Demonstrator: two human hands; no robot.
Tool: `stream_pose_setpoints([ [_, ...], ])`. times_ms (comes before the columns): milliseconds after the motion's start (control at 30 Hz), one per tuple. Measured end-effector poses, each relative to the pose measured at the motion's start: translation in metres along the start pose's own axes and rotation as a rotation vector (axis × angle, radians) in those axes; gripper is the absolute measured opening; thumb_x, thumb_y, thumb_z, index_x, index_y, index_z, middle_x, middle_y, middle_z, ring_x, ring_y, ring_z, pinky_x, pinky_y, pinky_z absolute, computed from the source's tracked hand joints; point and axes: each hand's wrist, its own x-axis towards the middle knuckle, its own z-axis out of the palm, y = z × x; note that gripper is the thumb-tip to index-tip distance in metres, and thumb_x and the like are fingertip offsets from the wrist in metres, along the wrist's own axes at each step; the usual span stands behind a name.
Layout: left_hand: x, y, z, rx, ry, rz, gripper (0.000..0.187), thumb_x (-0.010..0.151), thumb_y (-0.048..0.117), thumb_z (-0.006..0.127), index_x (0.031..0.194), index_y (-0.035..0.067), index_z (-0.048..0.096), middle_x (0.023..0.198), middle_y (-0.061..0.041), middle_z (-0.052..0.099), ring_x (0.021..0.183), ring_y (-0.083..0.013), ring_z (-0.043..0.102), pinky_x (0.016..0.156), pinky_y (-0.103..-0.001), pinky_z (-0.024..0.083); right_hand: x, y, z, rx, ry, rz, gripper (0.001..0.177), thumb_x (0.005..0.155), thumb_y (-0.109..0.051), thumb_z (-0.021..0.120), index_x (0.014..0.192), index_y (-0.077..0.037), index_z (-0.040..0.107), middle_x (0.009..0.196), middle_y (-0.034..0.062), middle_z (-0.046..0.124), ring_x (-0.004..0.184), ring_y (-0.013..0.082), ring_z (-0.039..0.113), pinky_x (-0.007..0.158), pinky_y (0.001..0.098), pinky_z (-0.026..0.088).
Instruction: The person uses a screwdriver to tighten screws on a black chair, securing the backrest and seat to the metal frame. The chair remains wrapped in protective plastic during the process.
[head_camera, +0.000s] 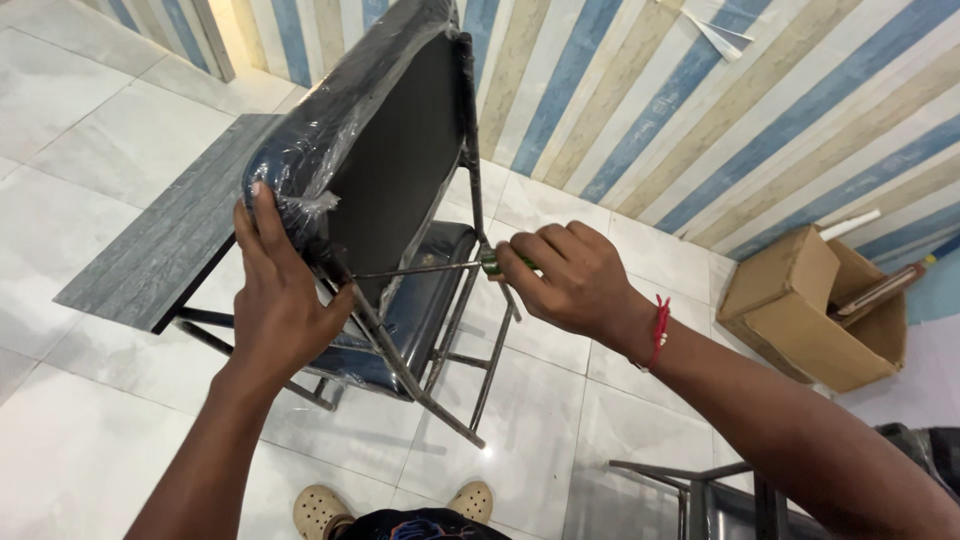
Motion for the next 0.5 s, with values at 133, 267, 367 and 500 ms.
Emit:
stream_pose_setpoints([
  [133,0.004,-0.004,-0.003,-0.001,-0.085,-0.053,0.133,0.077,0.019,0.086,0.153,-0.002,-0.020,0.151,-0.053,0.000,0.131,-0.0701,0.037,0.087,-0.052,0.059,-0.005,-0.005,0.008,0.042,-0.051,-0.007,0.024,0.096,-0.027,0.078,0.098,-0.003,0.073,0.086,0.0037,0.068,0.066,0.0157,0.062,0.056,0.0300,0.049],
  [267,0.007,-0.007,-0.008,0.012,-0.102,-0.059,0.131,0.079,0.016,0.085,0.151,-0.004,-0.022,0.150,-0.054,-0.002,0.132,-0.0710,0.035,0.091,-0.053,0.057,-0.005,-0.015,0.012,0.211,-0.201,0.196,0.032,0.095,-0.034,0.077,0.092,-0.003,0.074,0.075,0.0052,0.067,0.055,0.0171,0.060,0.046,0.0320,0.047],
  [367,0.010,-0.009,-0.009,0.036,-0.125,-0.086,0.132,0.078,0.017,0.085,0.150,-0.004,-0.024,0.150,-0.053,-0.002,0.133,-0.0706,0.034,0.090,-0.053,0.056,0.004,-0.021,0.015,0.500,-0.444,0.560,0.036,0.090,-0.041,0.076,0.088,-0.005,0.076,0.067,0.0058,0.068,0.045,0.0151,0.055,0.042,0.0305,0.043],
  [500,0.015,-0.014,-0.013,0.029,-0.143,-0.147,0.133,0.080,0.017,0.085,0.149,-0.002,-0.027,0.152,-0.052,-0.004,0.134,-0.0692,0.033,0.091,-0.053,0.057,0.023,-0.015,0.020,1.142,-0.842,1.229,0.043,0.091,-0.044,0.074,0.080,-0.002,0.073,0.060,0.0042,0.061,0.043,0.0083,0.045,0.036,0.0245,0.029],
])
